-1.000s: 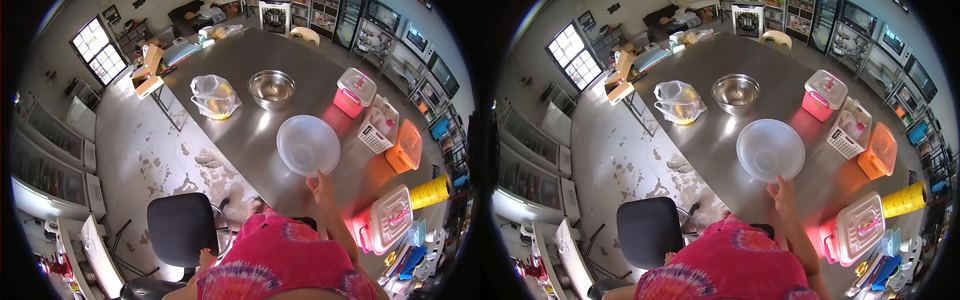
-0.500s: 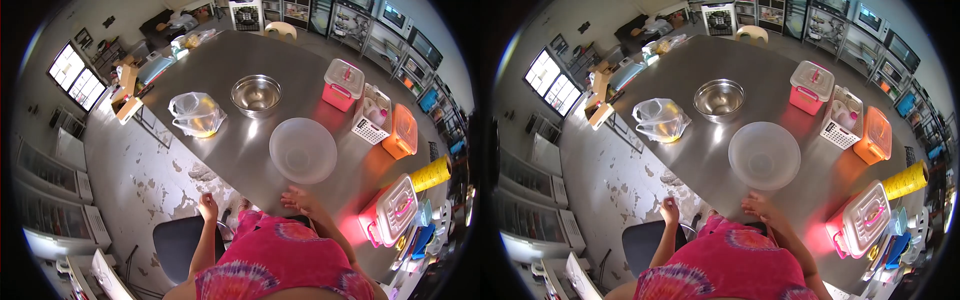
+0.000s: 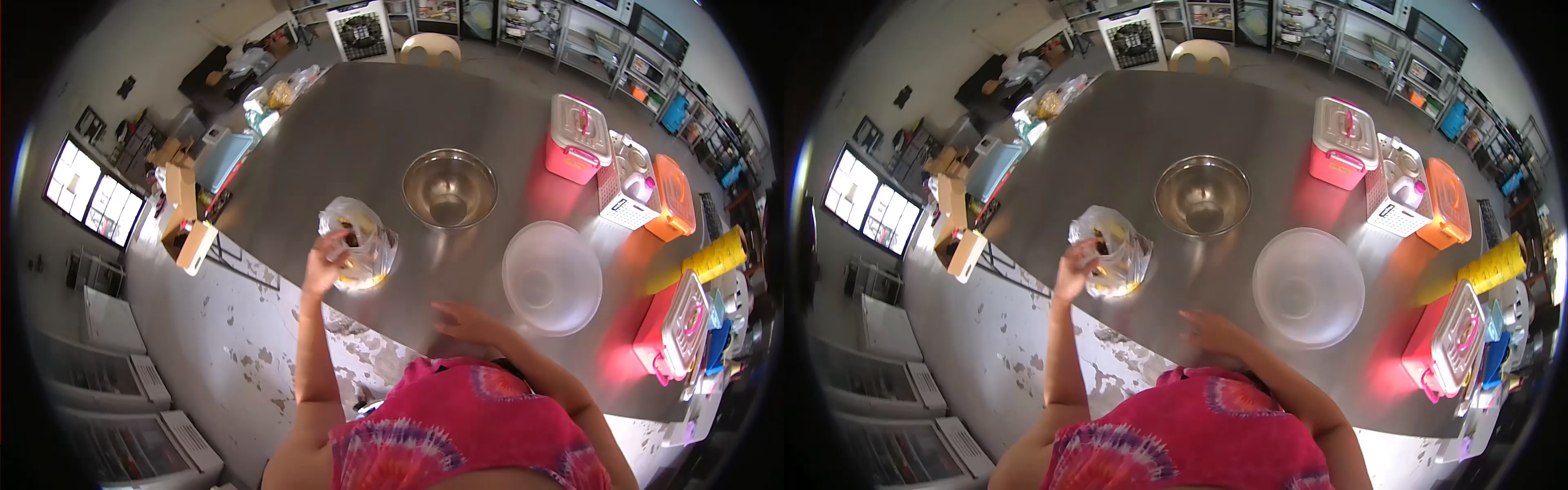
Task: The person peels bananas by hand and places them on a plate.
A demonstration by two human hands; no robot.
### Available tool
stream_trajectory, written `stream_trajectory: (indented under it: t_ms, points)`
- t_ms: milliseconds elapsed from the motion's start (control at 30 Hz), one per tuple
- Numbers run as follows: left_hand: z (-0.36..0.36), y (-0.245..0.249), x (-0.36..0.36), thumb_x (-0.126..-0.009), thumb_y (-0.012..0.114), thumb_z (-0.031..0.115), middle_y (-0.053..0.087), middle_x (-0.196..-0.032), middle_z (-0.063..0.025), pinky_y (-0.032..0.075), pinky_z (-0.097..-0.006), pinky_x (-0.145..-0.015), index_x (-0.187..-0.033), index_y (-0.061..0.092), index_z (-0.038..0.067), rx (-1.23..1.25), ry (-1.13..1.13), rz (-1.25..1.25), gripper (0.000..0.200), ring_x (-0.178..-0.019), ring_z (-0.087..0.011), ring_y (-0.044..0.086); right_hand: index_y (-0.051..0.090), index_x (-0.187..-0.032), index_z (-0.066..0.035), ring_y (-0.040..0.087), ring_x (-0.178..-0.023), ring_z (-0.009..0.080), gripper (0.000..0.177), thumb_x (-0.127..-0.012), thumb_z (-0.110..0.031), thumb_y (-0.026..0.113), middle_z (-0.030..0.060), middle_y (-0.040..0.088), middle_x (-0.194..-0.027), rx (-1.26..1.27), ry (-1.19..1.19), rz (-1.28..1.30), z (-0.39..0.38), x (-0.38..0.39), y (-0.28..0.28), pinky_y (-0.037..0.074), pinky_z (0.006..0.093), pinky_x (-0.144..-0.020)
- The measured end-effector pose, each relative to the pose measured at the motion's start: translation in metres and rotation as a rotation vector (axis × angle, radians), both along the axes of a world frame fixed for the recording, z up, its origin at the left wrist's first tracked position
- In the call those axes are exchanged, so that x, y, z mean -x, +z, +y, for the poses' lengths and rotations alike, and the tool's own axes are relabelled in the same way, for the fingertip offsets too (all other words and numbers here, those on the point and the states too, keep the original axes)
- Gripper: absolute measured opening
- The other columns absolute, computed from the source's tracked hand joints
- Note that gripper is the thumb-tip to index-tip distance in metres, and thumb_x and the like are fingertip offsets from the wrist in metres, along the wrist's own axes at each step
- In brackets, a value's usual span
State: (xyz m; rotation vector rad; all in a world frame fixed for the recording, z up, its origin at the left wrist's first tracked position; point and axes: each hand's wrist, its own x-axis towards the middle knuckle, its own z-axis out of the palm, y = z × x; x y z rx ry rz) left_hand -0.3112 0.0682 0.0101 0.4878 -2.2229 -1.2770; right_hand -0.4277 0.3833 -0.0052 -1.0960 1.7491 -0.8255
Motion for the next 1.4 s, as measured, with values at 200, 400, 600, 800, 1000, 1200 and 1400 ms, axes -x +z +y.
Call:
stream_trajectory:
  t_ms: [200,400,600,800,1000,1200,1400]
  points:
    - [0.047,0.022,0.027,-0.086,0.053,0.014,0.056,-0.08,-0.0023,0.041,-0.0235,-0.069,-0.11,0.056,0.002,-0.135,0.033,0.004,0.027,-0.074,-0.0112,0.051,0.015,-0.137,-0.001,0.036,-0.121,0.0376,0.079,-0.075,-0.019,0.061,0.0229,0.025,-0.138,0.417,-0.109,0.472,-0.112,-0.031,0.043,0.03,0.0395,-0.101]
    - [0.043,0.064,-0.012,-0.085,0.05,0.011,0.052,-0.079,-0.0007,0.039,-0.0213,-0.065,-0.109,0.056,0.0,-0.314,0.016,0.085,0.027,-0.07,-0.0082,0.046,0.027,-0.133,0.0,0.041,-0.116,0.0349,0.073,-0.074,-0.021,0.063,0.023,0.048,-0.118,0.533,-0.197,0.732,-0.168,-0.034,0.004,0.035,0.0378,-0.095]
    - [0.042,0.057,-0.04,-0.071,0.055,-0.006,0.052,-0.071,-0.0013,0.033,-0.022,-0.046,-0.101,0.06,0.003,-0.065,-0.031,-0.038,0.032,-0.046,-0.0064,0.036,0.053,-0.108,-0.005,0.06,-0.084,0.0293,0.034,-0.076,-0.018,0.053,0.0163,0.062,-0.075,0.008,0.088,0.904,-0.152,-0.017,-0.012,0.046,0.0394,-0.074]
    - [0.037,0.011,-0.046,-0.068,0.061,0.001,0.052,-0.092,-0.0164,0.047,-0.0366,-0.067,-0.11,0.058,0.008,0.31,0.099,-0.367,0.043,-0.078,-0.0298,0.058,0.05,-0.109,-0.001,0.062,-0.074,0.0321,0.035,-0.075,-0.01,0.05,0.0163,0.063,-0.074,-0.078,-0.257,0.791,-0.121,-0.005,0.011,0.048,0.0434,-0.069]
    - [0.072,0.005,-0.032,-0.067,0.067,0.007,0.051,-0.099,-0.0148,0.045,-0.037,-0.069,-0.12,0.045,0.007,0.316,0.105,-0.33,0.057,-0.084,-0.0264,0.054,0.051,-0.105,0.0,0.06,-0.075,0.0364,0.033,-0.079,-0.02,0.055,0.0185,0.062,-0.075,-0.363,-0.31,0.71,-0.068,0.008,0.007,0.046,0.0447,-0.071]
    - [0.107,-0.004,-0.01,-0.074,0.061,0.015,0.057,-0.095,-0.01,0.046,-0.0324,-0.065,-0.103,0.055,0.008,0.038,-0.214,-0.347,0.031,-0.076,-0.0245,0.056,0.053,-0.088,0.0,0.059,-0.074,0.0388,0.02,-0.082,-0.019,0.049,0.0224,0.06,-0.072,-0.442,-0.529,0.687,-0.01,0.008,0.021,0.045,0.0465,-0.069]
    - [0.122,-0.045,0.009,-0.074,0.06,0.016,0.058,-0.094,-0.013,0.044,-0.0385,-0.072,-0.093,0.058,0.005,0.197,-0.397,-0.282,0.022,-0.083,-0.03,0.056,0.052,-0.087,0.002,0.058,-0.07,0.0413,0.018,-0.082,-0.013,0.044,0.0251,0.059,-0.069,-0.389,-0.68,0.604,0.036,-0.013,0.014,0.044,0.0487,-0.067]
